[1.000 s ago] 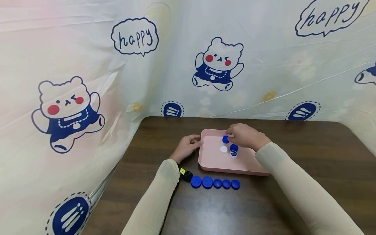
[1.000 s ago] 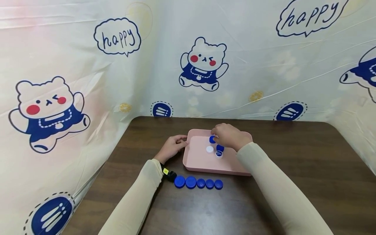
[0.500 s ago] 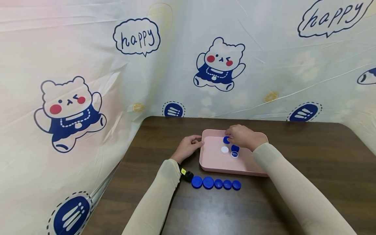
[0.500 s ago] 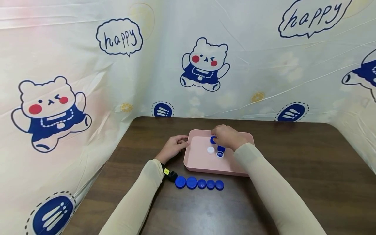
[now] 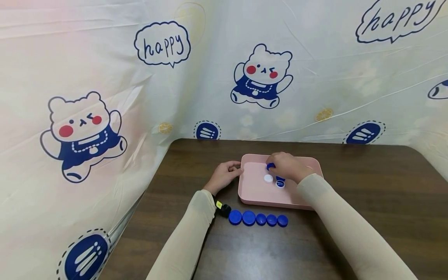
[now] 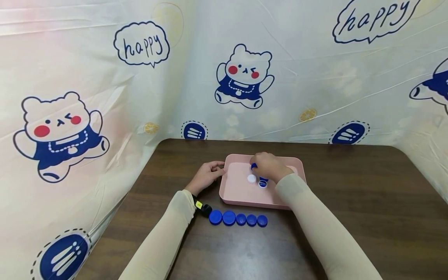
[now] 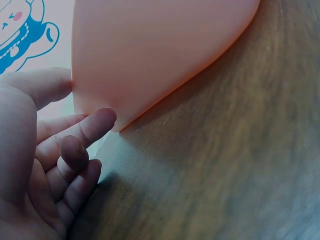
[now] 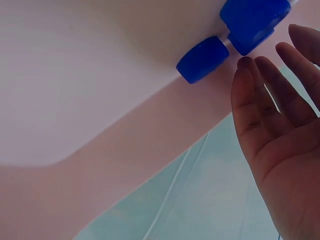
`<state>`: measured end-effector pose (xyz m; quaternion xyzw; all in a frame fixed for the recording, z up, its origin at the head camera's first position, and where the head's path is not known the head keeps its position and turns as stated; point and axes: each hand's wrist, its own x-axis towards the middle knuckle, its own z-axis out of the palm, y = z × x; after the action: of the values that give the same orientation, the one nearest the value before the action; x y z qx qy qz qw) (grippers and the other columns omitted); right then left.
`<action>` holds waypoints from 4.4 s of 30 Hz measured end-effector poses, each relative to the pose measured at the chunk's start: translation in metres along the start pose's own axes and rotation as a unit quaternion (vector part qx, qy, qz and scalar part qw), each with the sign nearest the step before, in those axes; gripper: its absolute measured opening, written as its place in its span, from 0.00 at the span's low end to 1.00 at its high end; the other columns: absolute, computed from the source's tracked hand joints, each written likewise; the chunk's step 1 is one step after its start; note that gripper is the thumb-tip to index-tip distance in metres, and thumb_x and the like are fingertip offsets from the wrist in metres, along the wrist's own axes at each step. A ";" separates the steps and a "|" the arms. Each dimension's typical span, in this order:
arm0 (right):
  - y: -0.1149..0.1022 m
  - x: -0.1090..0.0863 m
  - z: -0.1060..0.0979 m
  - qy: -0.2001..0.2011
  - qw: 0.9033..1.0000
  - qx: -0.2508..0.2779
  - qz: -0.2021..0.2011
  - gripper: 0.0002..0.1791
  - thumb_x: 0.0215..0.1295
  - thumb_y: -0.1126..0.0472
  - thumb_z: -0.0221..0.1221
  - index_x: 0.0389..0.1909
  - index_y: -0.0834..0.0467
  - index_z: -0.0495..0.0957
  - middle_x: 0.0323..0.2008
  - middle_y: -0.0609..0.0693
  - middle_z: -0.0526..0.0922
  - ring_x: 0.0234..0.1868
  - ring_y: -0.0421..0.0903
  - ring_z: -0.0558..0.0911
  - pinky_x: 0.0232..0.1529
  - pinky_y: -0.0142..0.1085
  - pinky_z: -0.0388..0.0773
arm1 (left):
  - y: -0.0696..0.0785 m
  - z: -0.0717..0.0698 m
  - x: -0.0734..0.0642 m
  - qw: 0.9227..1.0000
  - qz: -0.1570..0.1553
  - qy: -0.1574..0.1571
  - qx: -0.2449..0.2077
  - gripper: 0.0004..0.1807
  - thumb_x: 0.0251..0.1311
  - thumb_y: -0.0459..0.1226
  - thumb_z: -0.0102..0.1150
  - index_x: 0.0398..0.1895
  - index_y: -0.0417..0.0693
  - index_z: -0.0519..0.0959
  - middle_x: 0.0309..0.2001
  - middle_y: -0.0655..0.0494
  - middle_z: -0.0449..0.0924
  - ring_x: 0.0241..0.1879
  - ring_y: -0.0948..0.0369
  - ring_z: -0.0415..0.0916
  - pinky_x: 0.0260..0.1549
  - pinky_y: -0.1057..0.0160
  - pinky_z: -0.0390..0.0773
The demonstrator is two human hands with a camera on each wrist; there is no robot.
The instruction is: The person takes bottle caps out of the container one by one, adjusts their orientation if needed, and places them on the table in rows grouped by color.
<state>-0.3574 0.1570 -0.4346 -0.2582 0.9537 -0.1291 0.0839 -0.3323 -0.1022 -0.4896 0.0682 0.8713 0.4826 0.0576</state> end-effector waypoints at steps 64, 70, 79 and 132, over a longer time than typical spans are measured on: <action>0.002 0.001 0.012 -0.006 1.000 0.013 0.012 0.21 0.65 0.62 0.63 0.59 0.55 0.78 0.58 0.55 0.76 0.60 0.56 0.74 0.60 0.54 0.67 | -0.001 -0.001 0.001 1.000 0.003 0.001 0.004 0.26 0.61 0.54 0.62 0.59 0.52 0.78 0.33 0.58 0.81 0.35 0.57 0.75 0.38 0.58 0.75; 0.004 0.002 0.012 0.000 1.000 0.001 0.008 0.20 0.65 0.61 0.63 0.58 0.54 0.79 0.58 0.54 0.76 0.60 0.56 0.74 0.60 0.53 0.67 | 0.000 -0.001 0.003 1.000 0.012 0.002 -0.004 0.24 0.62 0.51 0.62 0.58 0.51 0.78 0.31 0.56 0.81 0.34 0.57 0.75 0.37 0.58 0.75; 0.004 0.002 0.014 -0.015 1.000 0.008 0.012 0.22 0.66 0.61 0.62 0.61 0.55 0.77 0.61 0.55 0.75 0.63 0.58 0.72 0.61 0.55 0.65 | -0.001 0.000 0.001 1.000 0.008 0.001 -0.001 0.24 0.62 0.51 0.62 0.58 0.51 0.78 0.31 0.56 0.80 0.33 0.57 0.75 0.35 0.59 0.74; 0.001 -0.052 -0.012 0.080 0.995 0.043 -0.039 0.19 0.63 0.61 0.64 0.55 0.58 0.80 0.52 0.53 0.79 0.54 0.53 0.78 0.56 0.50 0.72 | -0.005 0.003 0.004 0.999 0.032 0.009 -0.004 0.23 0.62 0.49 0.62 0.57 0.50 0.79 0.30 0.56 0.80 0.31 0.57 0.74 0.30 0.60 0.73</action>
<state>-0.3163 0.1867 -0.4183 -0.2807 0.9400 -0.1935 0.0131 -0.3356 -0.1020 -0.4957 0.0915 0.8673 0.4881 0.0350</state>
